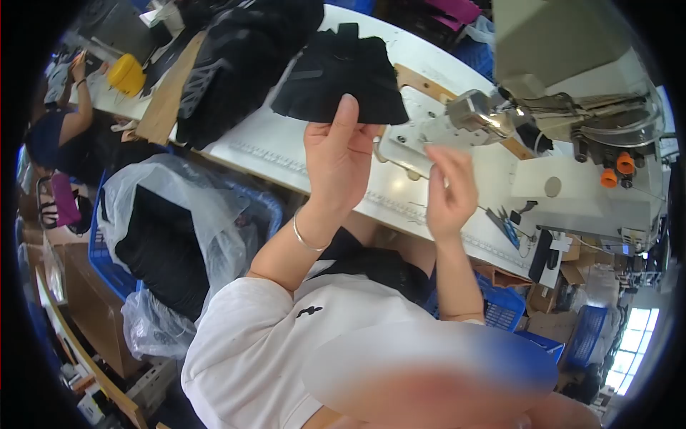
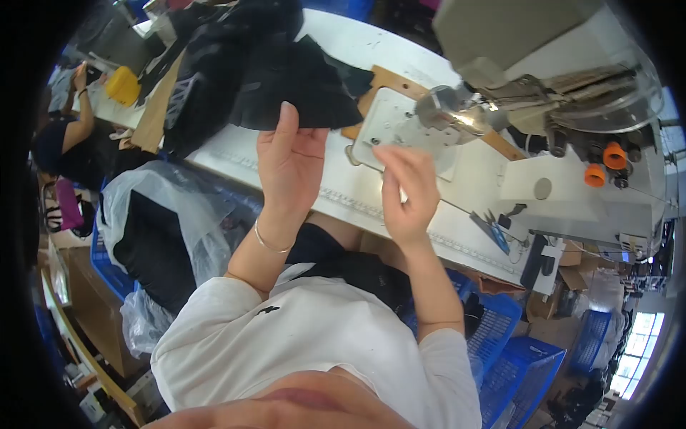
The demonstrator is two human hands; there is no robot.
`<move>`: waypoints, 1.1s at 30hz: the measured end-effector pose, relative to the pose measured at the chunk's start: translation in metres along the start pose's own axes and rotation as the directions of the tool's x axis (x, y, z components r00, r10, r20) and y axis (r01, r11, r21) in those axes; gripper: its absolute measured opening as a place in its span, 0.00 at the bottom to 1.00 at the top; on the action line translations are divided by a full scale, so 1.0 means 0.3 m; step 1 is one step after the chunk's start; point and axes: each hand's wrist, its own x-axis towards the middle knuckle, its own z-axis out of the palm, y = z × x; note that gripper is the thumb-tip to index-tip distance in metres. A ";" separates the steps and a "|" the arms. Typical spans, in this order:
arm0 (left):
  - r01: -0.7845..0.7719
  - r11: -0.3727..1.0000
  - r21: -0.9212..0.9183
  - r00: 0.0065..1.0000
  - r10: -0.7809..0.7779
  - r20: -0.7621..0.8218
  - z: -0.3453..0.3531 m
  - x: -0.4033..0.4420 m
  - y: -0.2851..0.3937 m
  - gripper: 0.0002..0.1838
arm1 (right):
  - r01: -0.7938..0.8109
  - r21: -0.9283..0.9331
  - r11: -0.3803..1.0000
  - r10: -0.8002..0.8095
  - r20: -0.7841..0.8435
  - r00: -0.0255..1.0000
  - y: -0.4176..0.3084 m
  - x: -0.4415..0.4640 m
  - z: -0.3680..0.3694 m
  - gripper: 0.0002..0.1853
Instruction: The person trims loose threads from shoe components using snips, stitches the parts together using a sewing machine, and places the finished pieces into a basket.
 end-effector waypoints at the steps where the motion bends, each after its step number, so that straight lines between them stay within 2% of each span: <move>1: 0.001 1.000 0.011 1.000 -0.001 0.024 -0.025 -0.015 0.012 0.13 | 0.015 0.014 1.000 -0.015 0.010 1.000 -0.021 0.043 0.019 0.18; 3: 0.012 1.000 0.023 0.997 -0.013 0.073 -0.065 -0.043 0.024 0.15 | 0.062 0.026 0.998 -0.062 0.010 0.998 -0.053 0.118 0.057 0.17; 10: 0.040 0.999 -0.013 0.995 -0.039 0.090 -0.068 -0.083 0.088 0.17 | 0.159 0.060 0.985 -0.162 0.041 0.986 -0.101 0.319 0.144 0.15; 13: 0.050 0.999 -0.016 0.996 -0.048 0.078 -0.064 -0.089 0.104 0.17 | 0.078 0.145 0.986 -0.086 0.051 0.995 -0.128 0.353 0.175 0.11; 16: 0.047 0.999 -0.026 0.996 -0.045 0.081 -0.074 -0.093 0.114 0.17 | 0.051 0.101 0.994 -0.063 0.110 0.992 -0.139 0.369 0.181 0.13; 19: 0.044 0.999 -0.022 0.995 -0.042 0.094 -0.083 -0.095 0.121 0.17 | -0.051 0.137 0.989 0.034 0.122 0.992 -0.176 0.383 0.209 0.13; 22: 0.031 0.999 -0.011 0.992 -0.030 0.124 -0.088 -0.102 0.116 0.16 | -0.121 0.172 0.978 0.077 0.241 0.967 -0.188 0.396 0.218 0.11; 25: 0.071 0.997 -0.021 0.993 -0.069 0.098 -0.088 -0.113 0.109 0.17 | -0.278 0.078 0.957 0.227 0.393 0.891 -0.226 0.395 0.225 0.10; 29: 0.105 0.994 0.030 0.994 -0.105 0.027 -0.070 -0.115 0.147 0.19 | -0.418 0.317 0.852 0.259 0.439 0.860 -0.190 0.366 0.227 0.08; 32: 0.101 0.991 0.083 0.994 -0.104 0.027 -0.076 -0.120 0.141 0.19 | -0.571 0.546 0.613 0.378 0.432 0.819 -0.185 0.326 0.249 0.13; 33: 0.099 0.990 0.099 0.995 -0.102 0.018 -0.082 -0.121 0.138 0.19 | -0.564 0.526 0.637 0.361 0.443 0.821 -0.177 0.326 0.243 0.13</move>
